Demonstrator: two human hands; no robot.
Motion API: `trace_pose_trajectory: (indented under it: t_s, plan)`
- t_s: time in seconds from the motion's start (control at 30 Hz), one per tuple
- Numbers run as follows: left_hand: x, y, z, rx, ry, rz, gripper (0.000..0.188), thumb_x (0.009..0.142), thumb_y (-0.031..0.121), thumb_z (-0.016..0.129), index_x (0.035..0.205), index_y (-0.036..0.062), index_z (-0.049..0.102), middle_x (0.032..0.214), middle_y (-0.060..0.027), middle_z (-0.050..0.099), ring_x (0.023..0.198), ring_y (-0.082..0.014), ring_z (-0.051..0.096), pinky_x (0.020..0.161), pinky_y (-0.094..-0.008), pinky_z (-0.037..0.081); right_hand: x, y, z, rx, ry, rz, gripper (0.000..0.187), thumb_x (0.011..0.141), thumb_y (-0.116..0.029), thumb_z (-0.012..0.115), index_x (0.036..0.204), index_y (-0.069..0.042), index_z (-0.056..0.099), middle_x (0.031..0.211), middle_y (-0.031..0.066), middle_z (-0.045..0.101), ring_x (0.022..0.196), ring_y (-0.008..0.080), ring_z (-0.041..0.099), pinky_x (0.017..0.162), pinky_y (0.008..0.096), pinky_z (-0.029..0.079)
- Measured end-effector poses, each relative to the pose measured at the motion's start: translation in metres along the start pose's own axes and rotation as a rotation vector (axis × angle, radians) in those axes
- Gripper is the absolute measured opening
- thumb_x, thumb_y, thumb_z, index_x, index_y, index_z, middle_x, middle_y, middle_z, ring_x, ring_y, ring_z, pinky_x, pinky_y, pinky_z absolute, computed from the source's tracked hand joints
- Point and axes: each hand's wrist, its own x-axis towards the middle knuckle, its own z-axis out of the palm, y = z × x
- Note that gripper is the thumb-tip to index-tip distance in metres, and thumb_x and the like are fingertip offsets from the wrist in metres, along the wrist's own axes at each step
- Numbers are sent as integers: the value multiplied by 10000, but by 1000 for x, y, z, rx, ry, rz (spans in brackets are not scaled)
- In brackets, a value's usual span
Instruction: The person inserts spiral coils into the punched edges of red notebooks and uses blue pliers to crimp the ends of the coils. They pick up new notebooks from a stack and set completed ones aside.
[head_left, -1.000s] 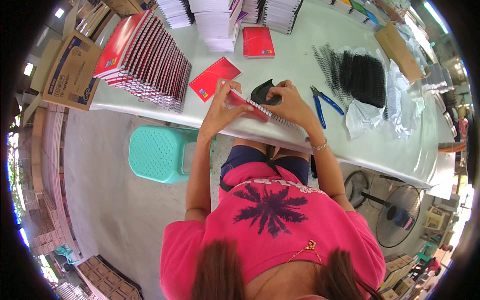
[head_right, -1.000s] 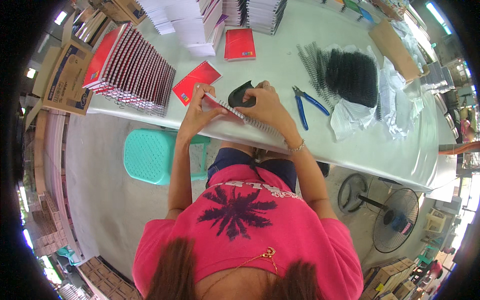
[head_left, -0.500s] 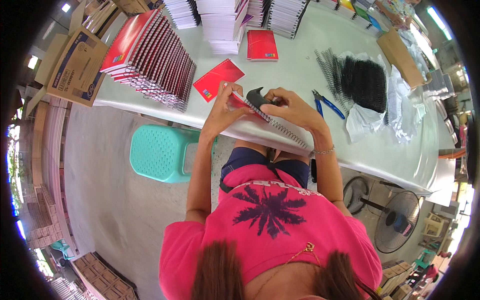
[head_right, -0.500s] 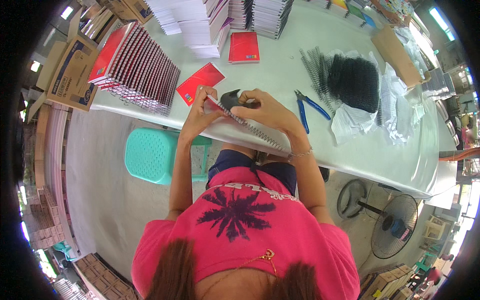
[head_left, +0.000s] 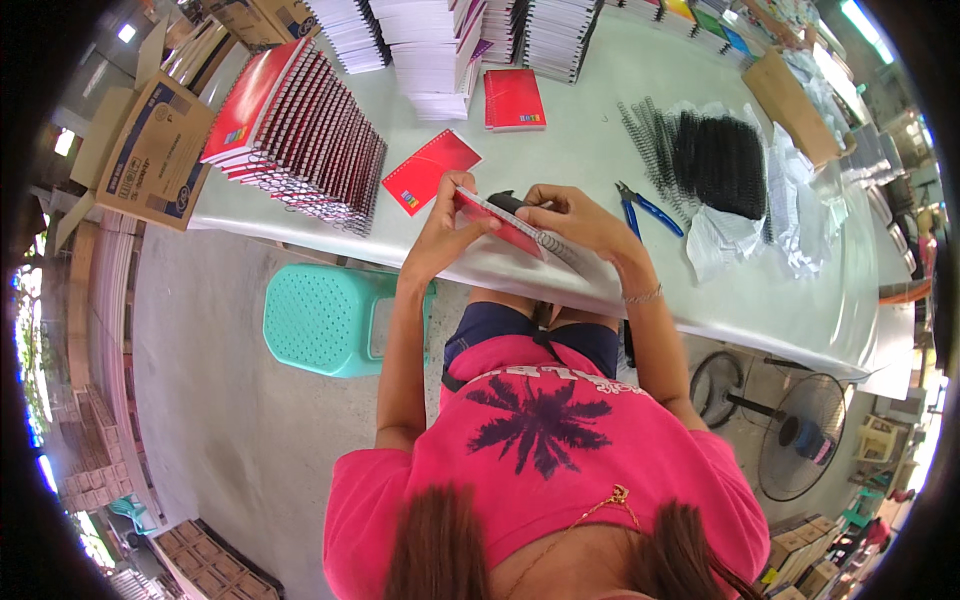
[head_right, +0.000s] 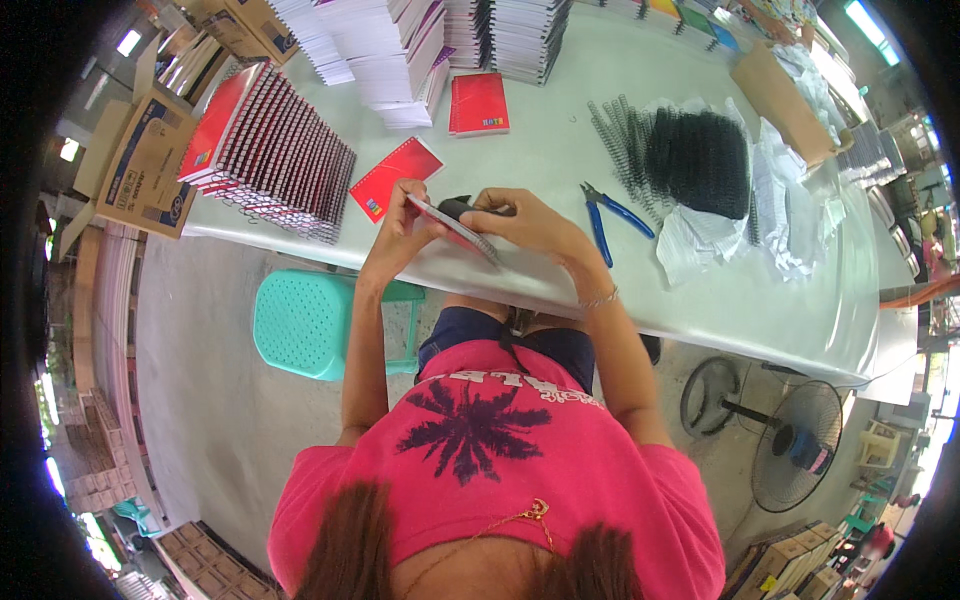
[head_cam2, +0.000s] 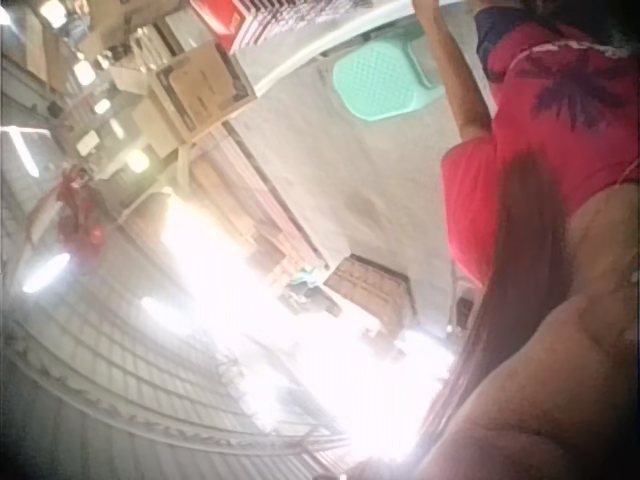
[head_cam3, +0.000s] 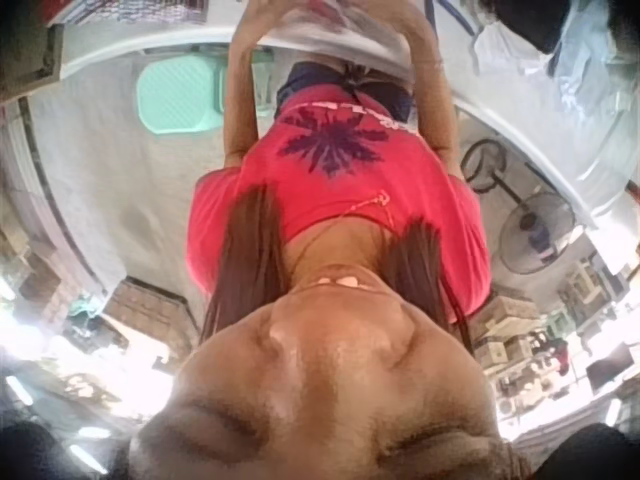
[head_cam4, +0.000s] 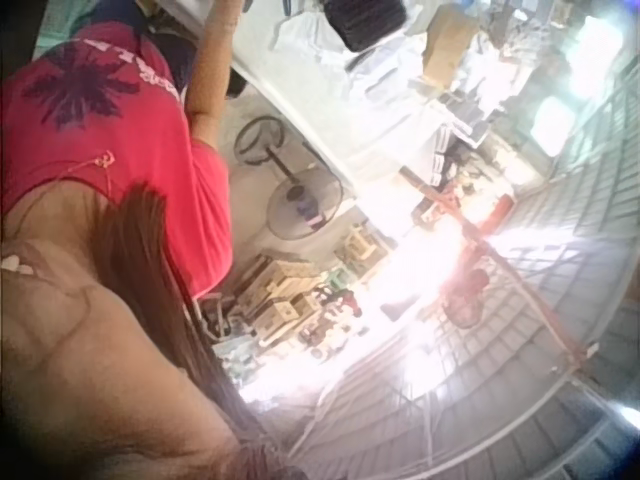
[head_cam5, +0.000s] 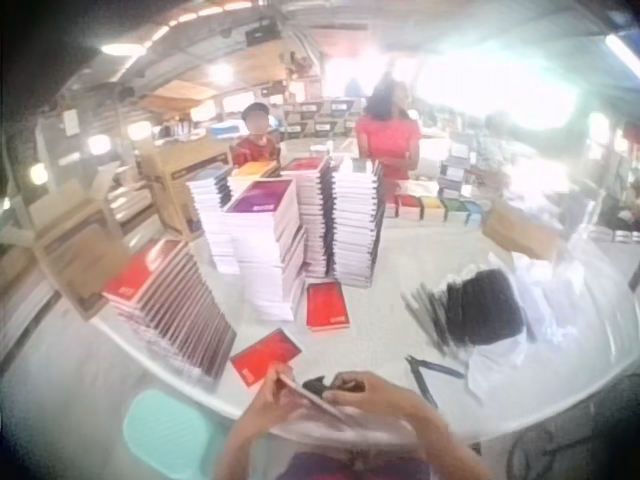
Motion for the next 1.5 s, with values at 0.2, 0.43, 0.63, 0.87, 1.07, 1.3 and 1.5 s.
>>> trace_pose_trajectory:
  t_s: [0.2,0.43,0.63,0.87,1.07,1.3,1.5]
  plan:
    - [-4,0,0,101,20,25,539,721,152,826,1097,86,445,1041,-35,411,1053,-166,414,958,-285,329,-10,-19,-1,-139,48,-28,295,852,-297,726,943,-23,663,855,49,587,826,126,520,746,276,426]
    - [-8,4,1,199,7,65,516,740,168,821,1115,80,478,1061,-40,421,1060,-180,426,971,-301,340,3,14,3,-371,172,-136,338,891,-367,679,958,-37,649,919,82,607,952,205,541,879,331,450]
    - [-3,-1,8,144,84,135,644,769,48,760,1278,120,371,1147,-23,412,1125,-179,418,1044,-314,291,-7,10,-12,27,80,5,401,946,-417,631,988,-20,662,881,-10,587,807,81,512,744,238,458]
    - [-11,-9,14,-87,122,22,740,749,75,803,1328,92,343,1217,-57,396,1204,-189,370,1059,-340,279,-18,12,-14,326,-116,-25,275,900,-295,708,941,-32,640,907,2,617,826,71,532,746,230,454]
    - [-13,-12,16,-71,96,66,648,743,36,797,1235,97,379,1156,-50,390,1163,-166,382,1030,-310,292,-10,30,-3,366,-45,-211,226,911,-259,683,963,-43,646,1048,28,618,896,74,545,832,232,435]
    - [-12,-9,13,-115,65,39,625,746,29,795,1207,108,380,1133,-40,378,1143,-152,382,1018,-282,290,-11,19,-4,177,63,-86,424,923,-394,650,1089,-4,628,1250,66,564,1030,142,539,954,293,413]
    - [-13,-16,6,-168,33,19,619,751,53,800,1202,113,380,1118,-35,372,1130,-150,384,1008,-276,289,-22,17,-18,258,-292,-37,710,813,-464,760,1308,-18,515,1193,55,577,1136,164,515,1003,295,389]
